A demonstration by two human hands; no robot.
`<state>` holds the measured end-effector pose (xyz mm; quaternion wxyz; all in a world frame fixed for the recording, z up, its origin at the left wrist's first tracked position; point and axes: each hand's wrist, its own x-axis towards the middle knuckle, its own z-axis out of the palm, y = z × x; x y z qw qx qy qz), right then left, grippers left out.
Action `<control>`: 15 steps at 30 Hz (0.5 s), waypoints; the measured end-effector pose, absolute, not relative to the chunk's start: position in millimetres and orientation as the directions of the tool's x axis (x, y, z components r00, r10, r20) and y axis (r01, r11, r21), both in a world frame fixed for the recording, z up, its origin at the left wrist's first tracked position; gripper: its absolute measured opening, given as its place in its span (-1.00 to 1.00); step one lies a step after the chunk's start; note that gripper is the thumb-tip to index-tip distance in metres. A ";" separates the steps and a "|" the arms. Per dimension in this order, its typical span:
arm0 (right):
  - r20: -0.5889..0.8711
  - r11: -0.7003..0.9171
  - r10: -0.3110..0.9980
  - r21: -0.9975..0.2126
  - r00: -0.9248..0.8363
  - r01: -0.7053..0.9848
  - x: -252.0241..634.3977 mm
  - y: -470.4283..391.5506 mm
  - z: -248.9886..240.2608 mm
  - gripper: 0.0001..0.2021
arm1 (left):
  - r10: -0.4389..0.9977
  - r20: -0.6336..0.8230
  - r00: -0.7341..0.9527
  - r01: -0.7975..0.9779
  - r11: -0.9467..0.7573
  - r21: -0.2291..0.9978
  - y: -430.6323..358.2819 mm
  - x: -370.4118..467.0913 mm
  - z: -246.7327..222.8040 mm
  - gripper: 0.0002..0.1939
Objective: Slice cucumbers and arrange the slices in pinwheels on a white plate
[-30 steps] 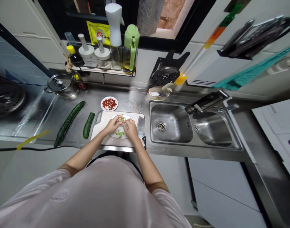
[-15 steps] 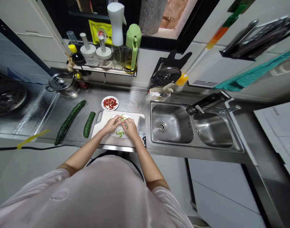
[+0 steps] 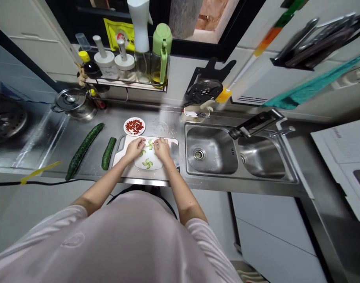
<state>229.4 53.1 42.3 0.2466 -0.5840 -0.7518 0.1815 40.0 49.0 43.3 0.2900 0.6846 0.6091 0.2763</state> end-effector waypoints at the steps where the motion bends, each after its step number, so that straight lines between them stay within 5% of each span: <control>1: 0.153 0.259 0.966 -0.538 -0.209 0.802 227.2 55.0 37.7 -0.83 | 0.992 0.037 0.124 0.708 -0.114 0.697 49.8 40.3 40.6 -0.74; 15: 0.036 0.326 0.942 -0.340 -0.335 0.882 207.3 68.7 12.1 -0.78 | 0.953 -0.004 0.303 0.875 -0.277 0.397 51.8 45.2 24.7 -0.67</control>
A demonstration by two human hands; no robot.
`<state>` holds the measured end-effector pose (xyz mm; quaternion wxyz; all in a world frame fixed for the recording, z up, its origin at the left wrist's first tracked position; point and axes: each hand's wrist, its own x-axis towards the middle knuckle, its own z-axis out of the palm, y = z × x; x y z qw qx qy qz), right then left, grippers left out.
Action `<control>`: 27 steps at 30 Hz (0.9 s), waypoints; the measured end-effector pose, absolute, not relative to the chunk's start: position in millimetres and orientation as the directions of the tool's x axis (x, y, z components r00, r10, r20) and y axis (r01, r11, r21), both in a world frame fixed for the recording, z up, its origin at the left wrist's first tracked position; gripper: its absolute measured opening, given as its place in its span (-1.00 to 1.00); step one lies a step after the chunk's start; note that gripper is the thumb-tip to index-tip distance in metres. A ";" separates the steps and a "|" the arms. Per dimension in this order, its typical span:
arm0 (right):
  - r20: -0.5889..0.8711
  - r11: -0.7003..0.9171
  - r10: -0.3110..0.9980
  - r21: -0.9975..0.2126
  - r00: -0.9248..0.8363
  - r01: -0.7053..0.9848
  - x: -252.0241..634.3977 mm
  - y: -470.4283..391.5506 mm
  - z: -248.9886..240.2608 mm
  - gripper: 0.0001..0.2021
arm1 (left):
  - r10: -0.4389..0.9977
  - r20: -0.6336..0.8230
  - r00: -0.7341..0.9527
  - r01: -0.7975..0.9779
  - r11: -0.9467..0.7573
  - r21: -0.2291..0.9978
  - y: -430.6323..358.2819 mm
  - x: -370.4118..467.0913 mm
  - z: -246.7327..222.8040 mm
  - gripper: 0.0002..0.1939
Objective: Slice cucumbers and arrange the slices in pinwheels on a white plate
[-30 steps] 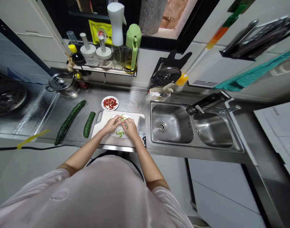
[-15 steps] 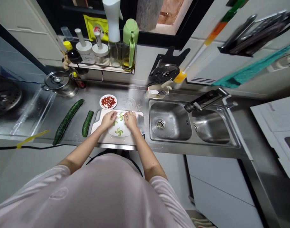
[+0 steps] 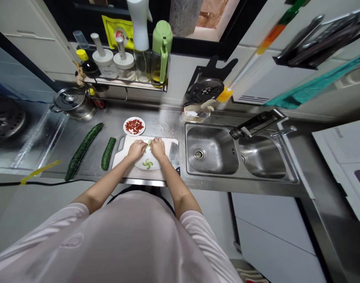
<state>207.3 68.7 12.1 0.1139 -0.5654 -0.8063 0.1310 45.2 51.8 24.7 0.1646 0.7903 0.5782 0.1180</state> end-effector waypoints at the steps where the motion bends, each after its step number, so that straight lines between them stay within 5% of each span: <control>1: 0.033 0.330 0.940 -0.331 -0.338 0.884 206.2 69.1 11.3 -0.78 | 0.949 -0.005 0.314 0.875 -0.287 0.391 52.5 45.5 23.8 -0.67; 12: 0.028 0.350 0.934 -0.265 -0.356 0.899 202.4 71.2 8.8 -0.79 | 0.939 -0.025 0.342 0.869 -0.306 0.388 56.1 49.3 17.6 -0.66; 27: 0.045 0.250 0.967 -0.322 -0.249 0.913 207.2 65.7 9.5 -0.82 | 0.932 -0.051 0.358 0.904 -0.333 0.269 55.9 47.6 21.4 -0.66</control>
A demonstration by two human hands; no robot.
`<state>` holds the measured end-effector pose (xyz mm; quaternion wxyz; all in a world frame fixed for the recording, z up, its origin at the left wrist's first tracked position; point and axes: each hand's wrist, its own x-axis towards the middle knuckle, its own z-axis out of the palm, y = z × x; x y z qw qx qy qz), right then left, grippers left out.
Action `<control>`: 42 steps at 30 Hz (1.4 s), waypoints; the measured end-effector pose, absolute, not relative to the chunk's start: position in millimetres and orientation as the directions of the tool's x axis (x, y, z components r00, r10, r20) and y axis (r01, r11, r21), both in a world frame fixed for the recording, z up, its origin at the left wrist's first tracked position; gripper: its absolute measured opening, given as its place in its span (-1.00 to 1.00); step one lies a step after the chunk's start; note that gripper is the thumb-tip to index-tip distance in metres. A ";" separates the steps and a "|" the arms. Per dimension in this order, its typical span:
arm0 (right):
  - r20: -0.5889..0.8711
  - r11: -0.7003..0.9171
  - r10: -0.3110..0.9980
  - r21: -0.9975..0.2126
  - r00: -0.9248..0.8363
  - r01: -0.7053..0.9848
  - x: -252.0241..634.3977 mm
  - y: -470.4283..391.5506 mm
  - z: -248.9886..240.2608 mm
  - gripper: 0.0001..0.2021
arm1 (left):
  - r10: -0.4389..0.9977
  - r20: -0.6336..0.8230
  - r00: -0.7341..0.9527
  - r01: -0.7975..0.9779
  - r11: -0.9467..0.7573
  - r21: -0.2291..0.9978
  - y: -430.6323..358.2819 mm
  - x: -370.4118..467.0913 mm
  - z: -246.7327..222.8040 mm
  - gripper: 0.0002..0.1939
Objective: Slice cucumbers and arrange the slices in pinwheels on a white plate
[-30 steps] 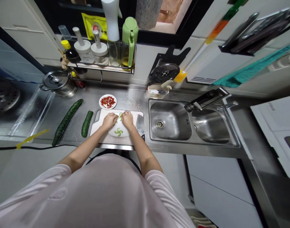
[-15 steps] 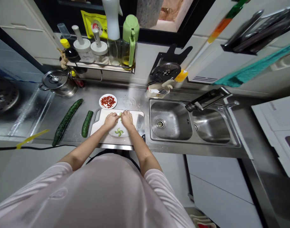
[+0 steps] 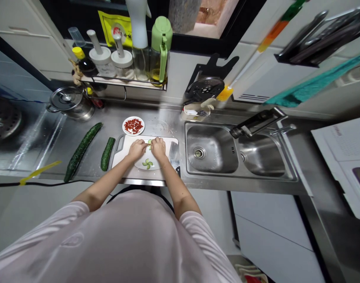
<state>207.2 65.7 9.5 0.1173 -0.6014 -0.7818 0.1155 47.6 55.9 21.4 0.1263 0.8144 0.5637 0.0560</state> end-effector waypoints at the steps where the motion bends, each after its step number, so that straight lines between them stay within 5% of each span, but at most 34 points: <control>1: 0.050 0.235 0.971 -0.327 -0.232 0.915 207.4 65.7 9.3 -0.82 | 0.935 -0.046 0.353 0.906 -0.329 0.267 55.9 47.0 21.5 -0.66; 42: -0.048 0.175 0.979 -0.307 -0.199 0.935 200.7 65.3 13.7 -0.79 | 0.934 -0.047 0.354 0.905 -0.329 0.271 56.8 49.8 17.3 -0.66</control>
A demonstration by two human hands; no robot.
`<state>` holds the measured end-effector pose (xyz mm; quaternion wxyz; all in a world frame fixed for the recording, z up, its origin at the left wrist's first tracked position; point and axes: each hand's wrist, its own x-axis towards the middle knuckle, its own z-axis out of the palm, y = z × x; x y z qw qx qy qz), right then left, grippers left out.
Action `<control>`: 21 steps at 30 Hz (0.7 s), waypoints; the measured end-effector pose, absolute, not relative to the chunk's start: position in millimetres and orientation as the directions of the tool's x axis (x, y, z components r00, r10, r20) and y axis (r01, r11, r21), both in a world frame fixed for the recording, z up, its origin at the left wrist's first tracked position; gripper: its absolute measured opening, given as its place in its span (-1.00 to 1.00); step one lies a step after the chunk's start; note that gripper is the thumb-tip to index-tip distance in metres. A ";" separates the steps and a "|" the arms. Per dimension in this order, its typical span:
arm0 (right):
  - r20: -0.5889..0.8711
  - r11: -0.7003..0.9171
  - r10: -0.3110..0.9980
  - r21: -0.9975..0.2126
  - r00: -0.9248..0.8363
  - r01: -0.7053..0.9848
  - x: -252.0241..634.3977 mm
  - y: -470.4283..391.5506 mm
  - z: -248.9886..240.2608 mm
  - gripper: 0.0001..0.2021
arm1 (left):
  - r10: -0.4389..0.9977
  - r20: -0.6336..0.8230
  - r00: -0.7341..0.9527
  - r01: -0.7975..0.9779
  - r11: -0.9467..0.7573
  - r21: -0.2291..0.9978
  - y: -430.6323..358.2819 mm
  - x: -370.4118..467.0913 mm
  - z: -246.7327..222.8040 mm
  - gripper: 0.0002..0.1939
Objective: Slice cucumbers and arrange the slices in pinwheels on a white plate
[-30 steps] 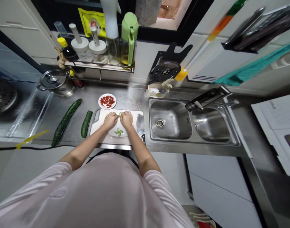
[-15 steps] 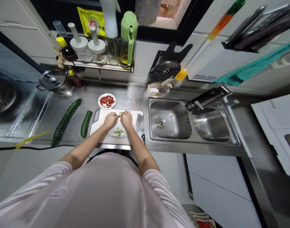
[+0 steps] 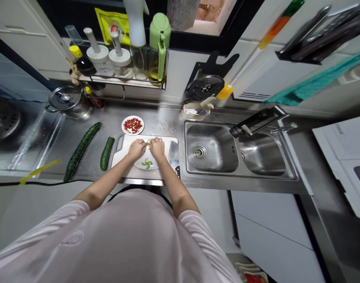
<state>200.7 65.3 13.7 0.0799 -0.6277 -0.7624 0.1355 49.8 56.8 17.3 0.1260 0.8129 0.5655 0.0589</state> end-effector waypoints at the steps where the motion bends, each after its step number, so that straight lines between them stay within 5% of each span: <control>1: -0.044 0.176 0.979 -0.312 -0.199 0.933 201.0 65.0 13.7 -0.79 | 0.935 -0.044 0.353 0.904 -0.328 0.274 56.7 49.9 17.6 -0.66; 21: 0.119 0.113 0.991 -0.547 -0.057 0.830 219.4 21.2 26.1 -0.83 | 0.970 0.031 0.242 0.897 -0.236 0.374 45.0 38.1 21.9 -0.67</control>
